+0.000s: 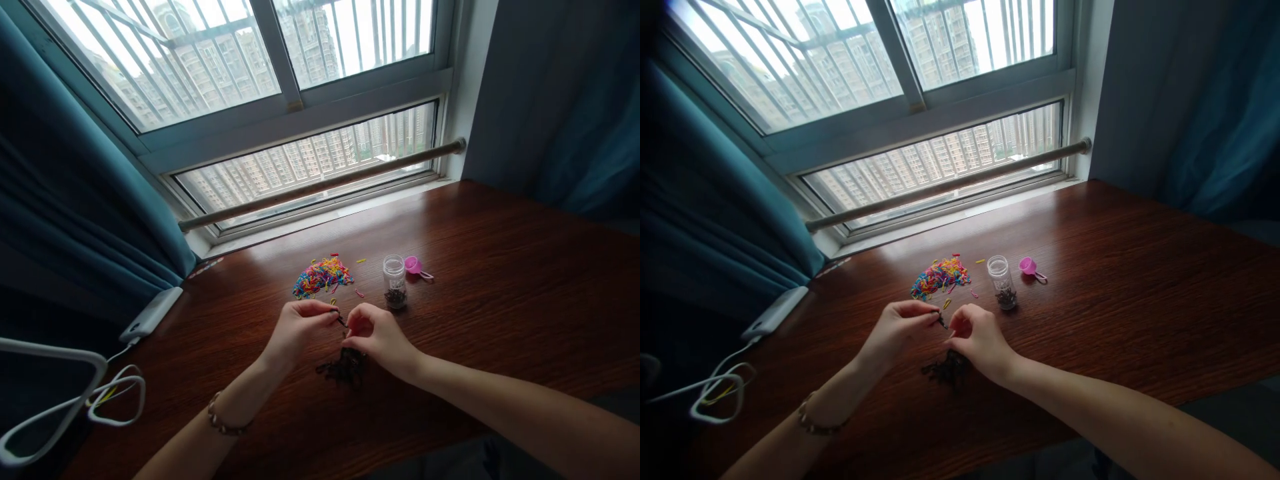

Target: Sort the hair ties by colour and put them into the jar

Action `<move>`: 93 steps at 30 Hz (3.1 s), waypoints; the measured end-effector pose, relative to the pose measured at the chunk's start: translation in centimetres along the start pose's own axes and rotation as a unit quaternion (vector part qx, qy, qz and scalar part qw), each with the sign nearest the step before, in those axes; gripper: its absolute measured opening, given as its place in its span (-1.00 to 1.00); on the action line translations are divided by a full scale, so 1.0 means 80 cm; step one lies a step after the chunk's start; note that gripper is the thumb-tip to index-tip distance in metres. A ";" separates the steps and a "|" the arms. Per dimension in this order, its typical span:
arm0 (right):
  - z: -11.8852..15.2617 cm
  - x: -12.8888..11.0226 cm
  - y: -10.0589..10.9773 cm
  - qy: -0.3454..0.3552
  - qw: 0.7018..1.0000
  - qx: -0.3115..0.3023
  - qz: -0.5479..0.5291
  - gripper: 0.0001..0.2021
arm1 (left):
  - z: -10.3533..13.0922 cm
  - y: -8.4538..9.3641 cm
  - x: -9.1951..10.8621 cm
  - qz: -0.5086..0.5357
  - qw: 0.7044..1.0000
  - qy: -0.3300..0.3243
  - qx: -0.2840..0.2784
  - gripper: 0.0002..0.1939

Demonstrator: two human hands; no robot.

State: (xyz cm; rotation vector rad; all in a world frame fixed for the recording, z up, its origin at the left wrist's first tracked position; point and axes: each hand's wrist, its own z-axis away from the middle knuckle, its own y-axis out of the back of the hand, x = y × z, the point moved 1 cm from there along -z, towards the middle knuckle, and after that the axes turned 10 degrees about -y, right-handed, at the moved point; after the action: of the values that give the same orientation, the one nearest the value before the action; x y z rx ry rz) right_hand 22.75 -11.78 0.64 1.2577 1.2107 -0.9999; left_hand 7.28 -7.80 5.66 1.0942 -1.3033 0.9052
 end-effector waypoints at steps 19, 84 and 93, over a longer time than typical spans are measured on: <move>0.005 0.000 -0.004 0.124 0.980 -0.046 0.149 -0.86 | -0.114 -0.094 0.075 -0.237 0.857 -0.411 -0.201 -0.91; 0.002 -0.003 0.003 0.122 0.975 -0.042 0.181 -0.91 | -0.109 -0.070 0.052 -0.093 0.955 -0.227 -0.168 -0.74; 0.003 -0.012 0.025 0.065 0.920 -0.130 0.365 -0.51 | -0.040 0.014 0.015 -0.247 0.901 -0.099 -0.344 -0.72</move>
State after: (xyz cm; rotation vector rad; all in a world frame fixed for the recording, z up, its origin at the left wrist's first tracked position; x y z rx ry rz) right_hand 24.61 -11.89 1.83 1.4116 0.8179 -0.2035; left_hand 7.16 -4.52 7.09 0.8838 -1.2717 -0.0678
